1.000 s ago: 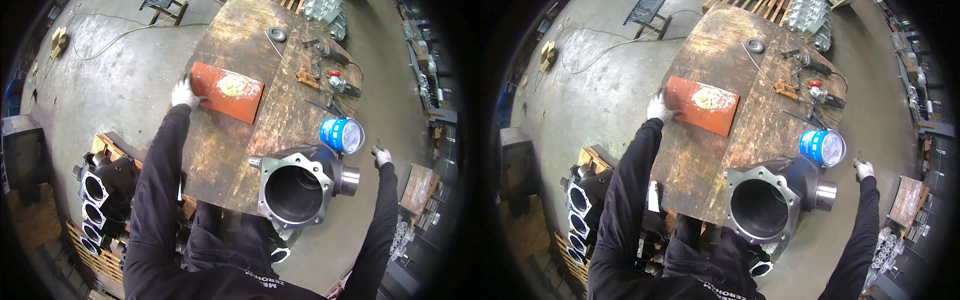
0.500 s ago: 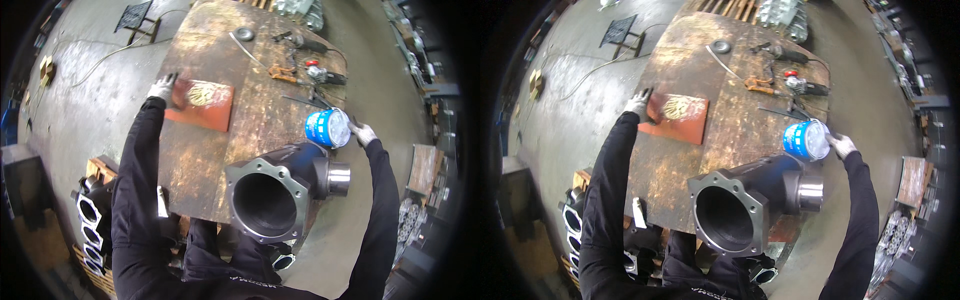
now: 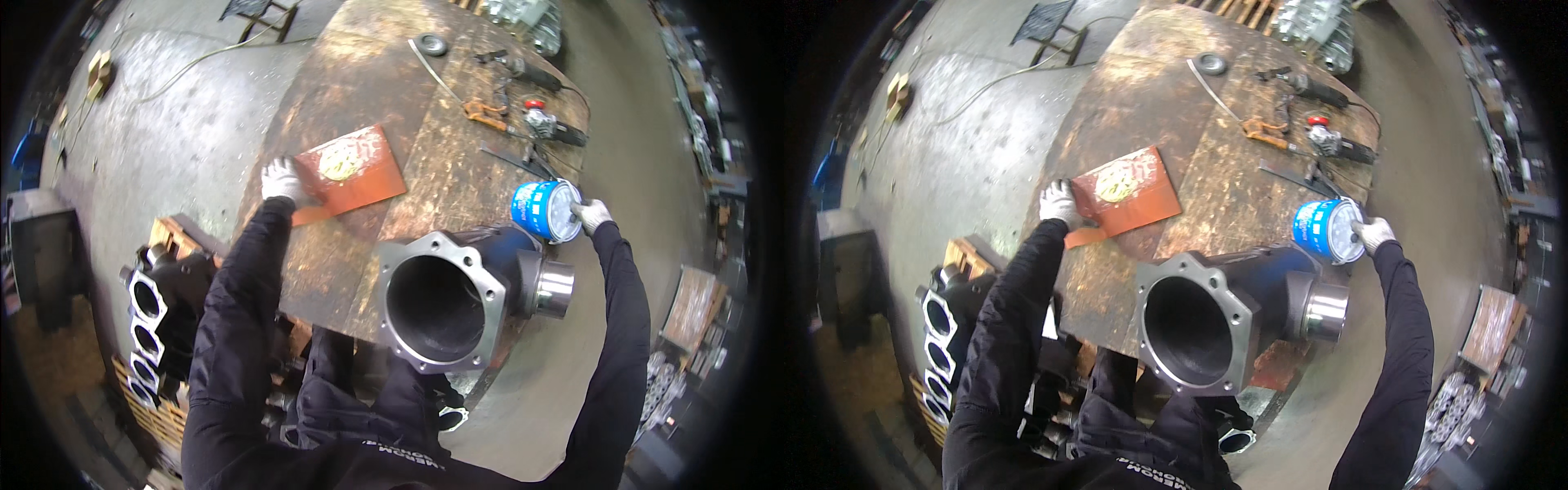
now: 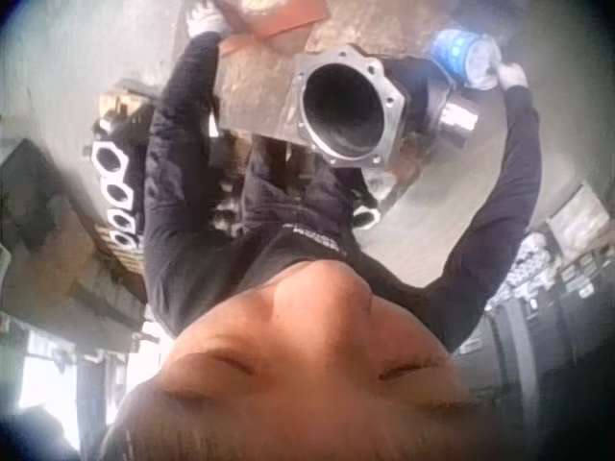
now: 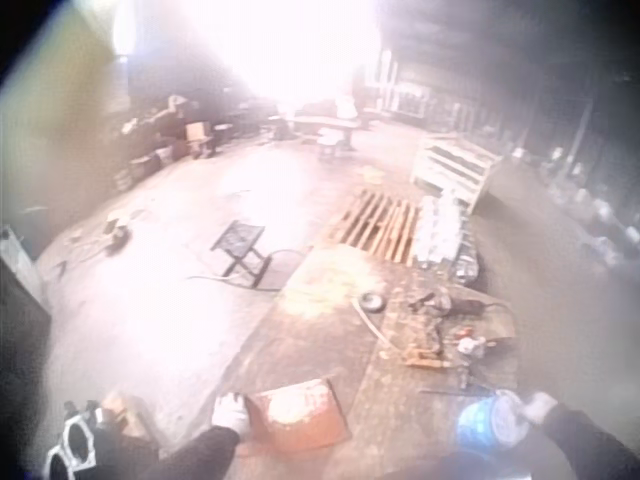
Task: The person opens a paint can and a tube of sealant, then mixes the contents on a red board using a putty knife. The mixed compound is prepared on the board while metal engine blocks are visible nearby.
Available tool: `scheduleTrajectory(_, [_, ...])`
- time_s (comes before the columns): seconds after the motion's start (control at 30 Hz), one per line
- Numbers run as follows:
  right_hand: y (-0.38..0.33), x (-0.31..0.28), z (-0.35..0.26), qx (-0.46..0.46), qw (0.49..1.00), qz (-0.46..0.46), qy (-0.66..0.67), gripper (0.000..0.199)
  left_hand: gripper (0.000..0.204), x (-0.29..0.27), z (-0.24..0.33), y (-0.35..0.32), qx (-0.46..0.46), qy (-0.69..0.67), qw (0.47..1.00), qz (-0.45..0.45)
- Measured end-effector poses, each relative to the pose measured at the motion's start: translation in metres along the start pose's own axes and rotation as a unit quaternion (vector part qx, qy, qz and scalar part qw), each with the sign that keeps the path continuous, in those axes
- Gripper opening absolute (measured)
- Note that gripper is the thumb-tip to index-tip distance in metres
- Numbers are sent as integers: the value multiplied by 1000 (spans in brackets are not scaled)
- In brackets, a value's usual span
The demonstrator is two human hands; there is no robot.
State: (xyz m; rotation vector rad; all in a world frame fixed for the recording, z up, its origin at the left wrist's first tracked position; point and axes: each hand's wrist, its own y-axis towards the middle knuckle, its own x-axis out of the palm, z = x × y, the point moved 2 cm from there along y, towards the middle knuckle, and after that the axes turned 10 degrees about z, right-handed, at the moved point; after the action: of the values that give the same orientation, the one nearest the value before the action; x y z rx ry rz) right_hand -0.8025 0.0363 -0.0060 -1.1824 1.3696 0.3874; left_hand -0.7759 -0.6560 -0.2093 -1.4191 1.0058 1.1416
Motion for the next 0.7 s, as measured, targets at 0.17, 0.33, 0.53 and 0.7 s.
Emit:
scheduleTrajectory(0.17, [-4, -4, -14, 13, 997, -7, 70, 34, 153, -21, 11, -103, -104, -54, 987, -111])
scheduleTrajectory(0.33, [-6, -10, -55, -33, 998, -15, 49, 28, 141, -10, 16, -188, -190, -126, 966, -122])
scheduleTrajectory(0.53, [-35, -25, -162, -123, 991, -26, 52, 24, 143, 10, 18, -240, -235, -177, 950, -104])
scheduleTrajectory(0.7, [-73, -10, -273, -266, 961, -65, 41, 29, 136, 12, 25, -260, -258, -190, 942, -102])
